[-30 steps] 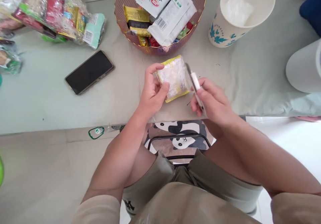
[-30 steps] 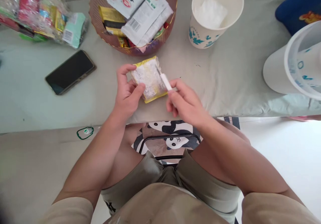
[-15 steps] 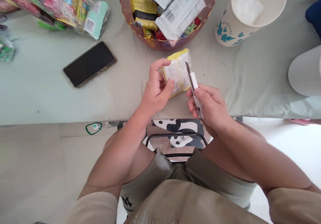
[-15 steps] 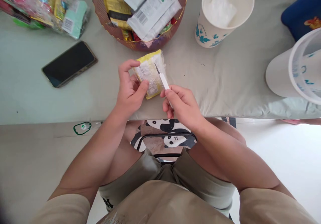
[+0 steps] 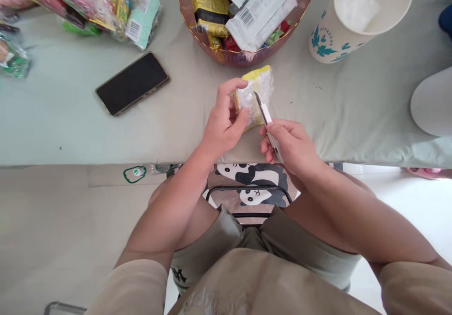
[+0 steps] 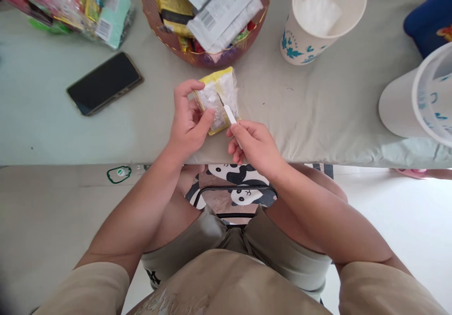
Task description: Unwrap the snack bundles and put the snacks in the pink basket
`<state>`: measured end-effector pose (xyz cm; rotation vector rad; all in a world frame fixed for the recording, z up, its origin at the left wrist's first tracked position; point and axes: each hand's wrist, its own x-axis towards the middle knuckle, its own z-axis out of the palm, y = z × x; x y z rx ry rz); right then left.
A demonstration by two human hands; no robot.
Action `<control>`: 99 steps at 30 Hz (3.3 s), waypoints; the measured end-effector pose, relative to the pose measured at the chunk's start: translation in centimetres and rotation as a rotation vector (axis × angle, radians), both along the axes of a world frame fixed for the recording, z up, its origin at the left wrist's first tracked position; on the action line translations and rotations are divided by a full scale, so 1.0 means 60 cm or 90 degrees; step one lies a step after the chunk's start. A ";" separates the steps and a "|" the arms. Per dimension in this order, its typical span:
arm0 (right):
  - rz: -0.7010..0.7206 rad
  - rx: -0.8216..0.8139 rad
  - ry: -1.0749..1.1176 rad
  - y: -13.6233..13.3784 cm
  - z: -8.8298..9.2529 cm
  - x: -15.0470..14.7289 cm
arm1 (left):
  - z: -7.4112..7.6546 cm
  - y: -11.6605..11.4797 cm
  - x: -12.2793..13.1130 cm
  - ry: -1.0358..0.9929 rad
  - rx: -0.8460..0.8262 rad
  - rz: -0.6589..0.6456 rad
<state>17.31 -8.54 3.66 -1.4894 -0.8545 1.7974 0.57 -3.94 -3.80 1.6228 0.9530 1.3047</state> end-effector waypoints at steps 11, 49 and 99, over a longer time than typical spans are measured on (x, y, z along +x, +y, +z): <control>0.055 -0.033 0.000 -0.012 0.006 0.004 | 0.001 0.003 -0.013 -0.001 0.031 0.026; 0.038 0.509 -0.793 0.058 -0.082 0.161 | -0.001 0.037 -0.060 -0.174 0.004 0.082; 0.152 0.932 -0.323 0.002 -0.041 0.040 | 0.076 0.012 -0.022 -0.225 -0.374 0.188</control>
